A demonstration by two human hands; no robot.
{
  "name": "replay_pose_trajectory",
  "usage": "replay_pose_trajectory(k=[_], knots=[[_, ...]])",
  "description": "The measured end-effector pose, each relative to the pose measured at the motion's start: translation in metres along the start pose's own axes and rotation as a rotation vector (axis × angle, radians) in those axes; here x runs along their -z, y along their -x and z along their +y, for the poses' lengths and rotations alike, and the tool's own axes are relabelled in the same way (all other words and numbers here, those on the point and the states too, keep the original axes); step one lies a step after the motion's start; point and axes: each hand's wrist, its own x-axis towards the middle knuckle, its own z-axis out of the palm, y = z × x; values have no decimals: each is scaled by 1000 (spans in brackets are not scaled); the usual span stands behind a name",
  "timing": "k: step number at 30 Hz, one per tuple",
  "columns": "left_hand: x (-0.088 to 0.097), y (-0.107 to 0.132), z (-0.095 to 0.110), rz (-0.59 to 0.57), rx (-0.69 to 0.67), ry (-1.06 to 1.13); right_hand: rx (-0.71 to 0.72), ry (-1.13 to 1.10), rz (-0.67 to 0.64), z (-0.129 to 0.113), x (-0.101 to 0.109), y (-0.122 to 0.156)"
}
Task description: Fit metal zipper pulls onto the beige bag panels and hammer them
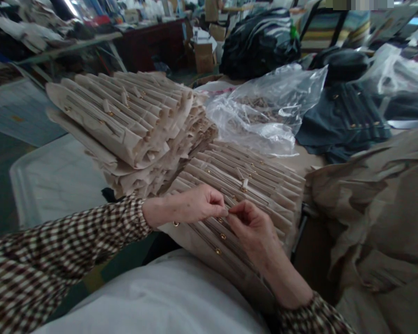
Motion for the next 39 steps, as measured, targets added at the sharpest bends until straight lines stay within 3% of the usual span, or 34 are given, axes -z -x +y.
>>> replay_pose_trajectory(k=[4, 7, 11, 19, 27, 34, 37, 39], knots=[[5, -2, -4, -31, -116, -320, 30, 289, -48, 9, 1, 4], [8, -3, -5, -11, -187, -564, 151, 413, -83, 13, 1, 2], [9, -3, -3, -36, -188, -740, 273, 518, -97, 17, 1, 0], [8, -3, 2, -58, -125, -842, 265, 623, -96, 20, -2, 0], [7, -1, -2, -43, -146, -912, 306, 773, -139, 26, -4, 0], [7, 0, -9, 3, -166, -994, 337, 855, -94, 24, -8, 0], [13, -1, -13, 30, -161, -926, 342, 797, -85, 25, -5, 0], [16, -2, -11, 45, -142, -761, 361, 737, -66, 22, -3, 1]])
